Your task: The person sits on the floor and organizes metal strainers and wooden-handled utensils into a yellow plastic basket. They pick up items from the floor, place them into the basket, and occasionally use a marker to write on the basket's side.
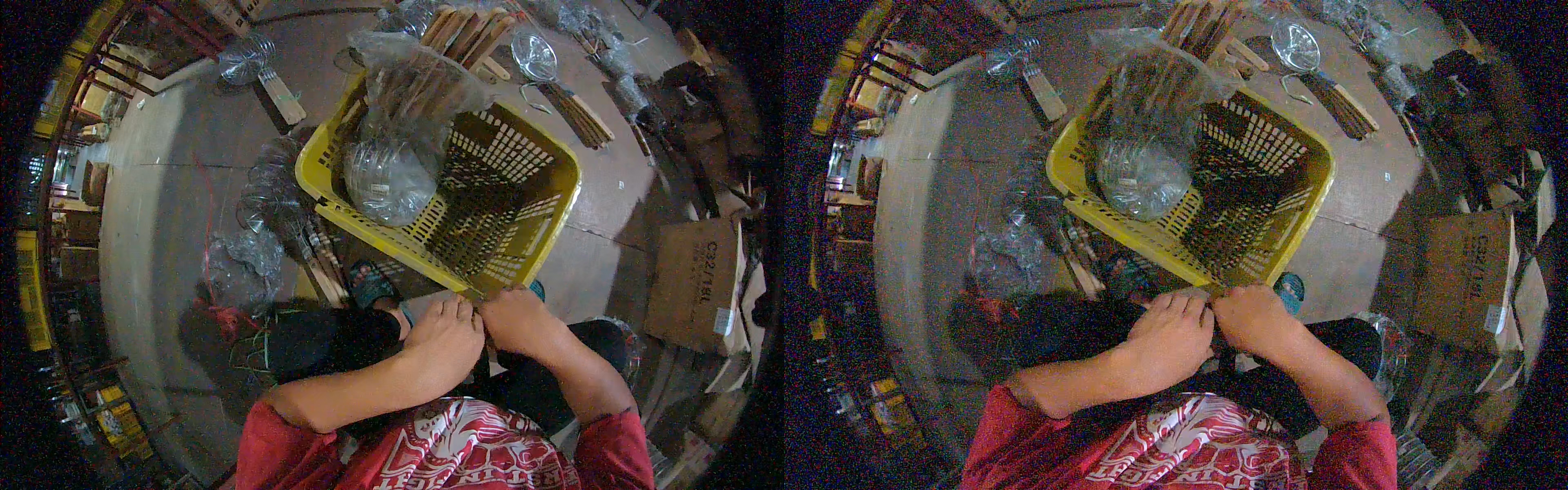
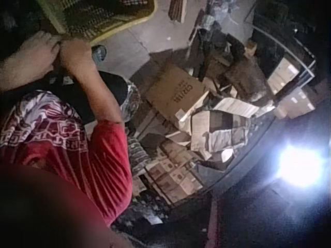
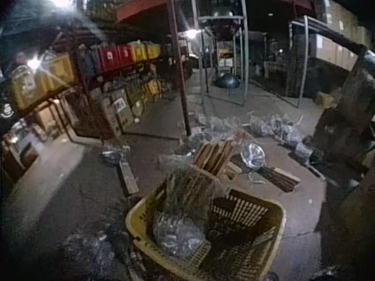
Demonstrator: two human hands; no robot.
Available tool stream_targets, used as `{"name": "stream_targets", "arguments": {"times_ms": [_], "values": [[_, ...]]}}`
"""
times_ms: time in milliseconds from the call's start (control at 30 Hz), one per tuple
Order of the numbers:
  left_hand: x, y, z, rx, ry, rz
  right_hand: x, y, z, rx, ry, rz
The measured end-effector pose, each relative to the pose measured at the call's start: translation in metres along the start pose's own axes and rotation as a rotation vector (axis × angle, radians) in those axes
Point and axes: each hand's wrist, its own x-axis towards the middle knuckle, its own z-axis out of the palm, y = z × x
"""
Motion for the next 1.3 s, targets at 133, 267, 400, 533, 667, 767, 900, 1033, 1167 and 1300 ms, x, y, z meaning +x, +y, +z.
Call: {"name": "stream_targets", "arguments": {"times_ms": [133, 267, 400, 533, 667, 767, 900, 1033, 1167, 1300], "values": [[-0.009, -0.003, -0.001, -0.064, -0.112, -0.046, 0.006, -0.010, 0.007, 0.004, -0.008, -0.088], [-0.005, -0.012, -0.005, -0.143, -0.193, -0.059, 0.014, -0.009, 0.011, 0.015, 0.070, -0.092], [-0.005, -0.015, -0.005, -0.076, -0.090, -0.062, 0.019, -0.009, 0.002, 0.028, -0.023, -0.032], [-0.008, -0.016, -0.002, -0.041, -0.056, -0.076, 0.025, -0.009, -0.005, -0.008, 0.040, -0.078], [-0.012, -0.018, -0.015, 0.014, -0.084, -0.048, 0.029, -0.009, 0.002, 0.008, -0.001, -0.038], [-0.022, -0.025, -0.046, -0.102, 0.027, 0.046, 0.029, -0.002, 0.008, 0.201, 0.046, -0.098], [-0.060, -0.069, -0.097, -0.417, 0.542, 0.026, 0.033, 0.003, 0.015, 0.371, 0.157, -0.137], [-0.089, -0.167, -0.059, -0.821, 1.032, -0.515, 0.040, -0.003, 0.021, 0.151, 0.118, -0.053], [-0.099, -0.288, 0.117, -0.632, 0.943, -1.056, 0.046, -0.006, 0.023, 0.087, 0.170, -0.125], [-0.108, -0.314, 0.322, -0.721, 0.340, -1.283, 0.056, -0.006, 0.023, 0.126, 0.047, 0.127]]}}
